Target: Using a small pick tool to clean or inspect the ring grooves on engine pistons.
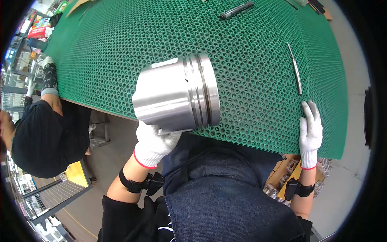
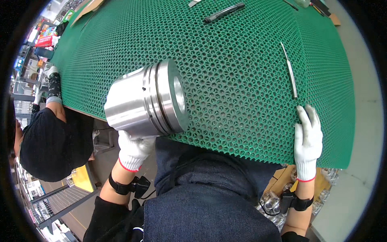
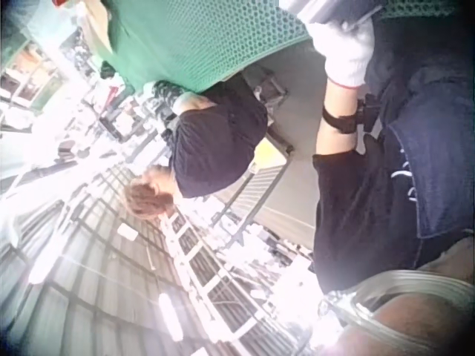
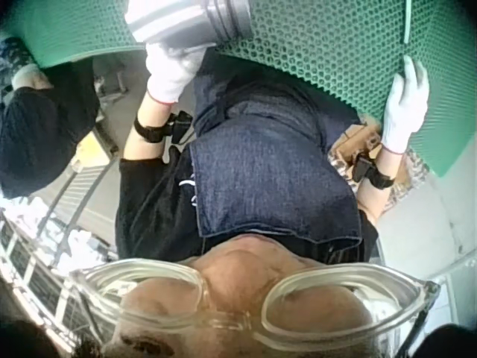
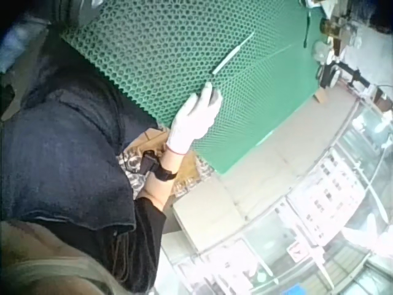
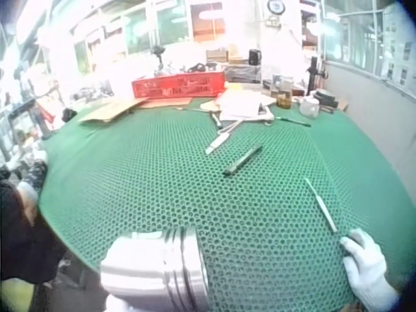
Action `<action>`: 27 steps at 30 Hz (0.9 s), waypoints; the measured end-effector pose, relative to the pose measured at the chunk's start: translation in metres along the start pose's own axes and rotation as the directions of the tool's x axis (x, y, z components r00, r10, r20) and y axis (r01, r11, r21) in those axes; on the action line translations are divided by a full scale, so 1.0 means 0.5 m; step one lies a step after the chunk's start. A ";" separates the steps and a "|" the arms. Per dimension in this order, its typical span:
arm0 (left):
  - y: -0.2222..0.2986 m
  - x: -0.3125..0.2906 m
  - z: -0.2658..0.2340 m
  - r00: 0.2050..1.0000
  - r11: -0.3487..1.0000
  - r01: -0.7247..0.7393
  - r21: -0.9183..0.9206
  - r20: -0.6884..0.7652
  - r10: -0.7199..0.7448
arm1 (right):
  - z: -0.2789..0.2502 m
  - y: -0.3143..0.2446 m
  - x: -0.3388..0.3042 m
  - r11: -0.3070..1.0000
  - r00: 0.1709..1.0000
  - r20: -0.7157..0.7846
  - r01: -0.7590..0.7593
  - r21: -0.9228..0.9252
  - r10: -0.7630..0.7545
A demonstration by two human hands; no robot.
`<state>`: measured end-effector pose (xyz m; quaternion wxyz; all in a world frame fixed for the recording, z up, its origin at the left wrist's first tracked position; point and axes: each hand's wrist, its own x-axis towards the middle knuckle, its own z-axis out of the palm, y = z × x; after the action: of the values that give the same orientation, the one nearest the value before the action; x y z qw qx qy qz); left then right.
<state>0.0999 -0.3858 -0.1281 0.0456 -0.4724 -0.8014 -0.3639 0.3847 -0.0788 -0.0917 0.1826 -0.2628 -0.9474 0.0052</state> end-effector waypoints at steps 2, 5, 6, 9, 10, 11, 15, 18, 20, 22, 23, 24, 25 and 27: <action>0.022 0.012 -0.014 0.988 0.979 0.146 -0.140 0.079 -0.136 | 0.003 -0.002 0.002 1.000 1.000 0.002 -0.008 0.006 0.008; 0.078 0.066 -0.080 0.933 0.922 0.336 -0.191 0.198 -0.299 | -0.002 -0.003 0.006 1.000 1.000 -0.001 -0.023 0.013 0.023; 0.089 0.082 -0.093 0.910 0.918 0.380 -0.117 0.227 -0.347 | 0.003 0.000 0.002 0.999 0.999 0.003 -0.032 0.009 0.032; 0.053 0.137 -0.120 0.776 -0.016 0.580 -0.814 0.558 -0.294 | 0.004 -0.001 0.000 0.999 0.999 -0.004 -0.039 0.018 0.039; 0.038 0.125 -0.113 0.852 -0.001 0.474 -0.881 0.459 -0.251 | 0.003 -0.001 0.001 0.999 0.999 -0.005 -0.042 0.016 0.042; 0.026 0.116 -0.105 0.824 0.030 0.424 -0.905 0.372 -0.428 | 0.002 -0.002 0.001 0.999 0.999 -0.005 -0.049 0.009 0.049; -0.007 0.080 -0.102 0.926 0.793 0.378 -0.478 0.191 -0.327 | -0.003 -0.008 0.001 0.998 0.998 0.008 -0.062 0.018 0.062; 0.030 0.099 -0.071 0.915 0.644 0.398 -0.653 0.228 -0.334 | -0.005 -0.007 -0.001 0.998 0.998 0.009 -0.060 0.026 0.060; 0.028 0.107 -0.056 0.886 0.559 0.444 -0.700 0.251 -0.389 | -0.008 -0.008 -0.003 0.997 0.997 0.021 -0.070 0.027 0.070; 0.027 0.112 -0.045 0.888 0.547 0.428 -0.720 0.220 -0.405 | -0.008 -0.006 -0.005 0.997 0.997 0.015 -0.079 0.027 0.079; 0.029 0.127 -0.043 0.889 0.541 0.434 -0.721 0.244 -0.387 | -0.015 -0.003 -0.015 0.995 0.995 0.021 -0.100 0.018 0.100; 0.030 0.151 -0.040 0.915 0.636 0.384 -0.669 0.182 -0.361 | -0.017 0.001 -0.024 0.994 0.994 0.015 -0.108 0.011 0.108; 0.028 0.170 -0.034 0.939 0.720 0.328 -0.611 0.127 -0.320 | -0.014 0.003 -0.026 0.992 0.992 0.011 -0.124 0.000 0.124; -0.061 0.177 -0.082 0.997 0.974 -0.080 0.210 -0.004 0.083 | -0.024 -0.008 -0.021 0.985 0.983 -0.066 -0.166 0.040 0.168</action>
<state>0.0159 -0.3563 -0.0775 0.1153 -0.4950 -0.8150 -0.2783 0.3950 -0.0885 -0.0837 0.2188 -0.3383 -0.9148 0.0277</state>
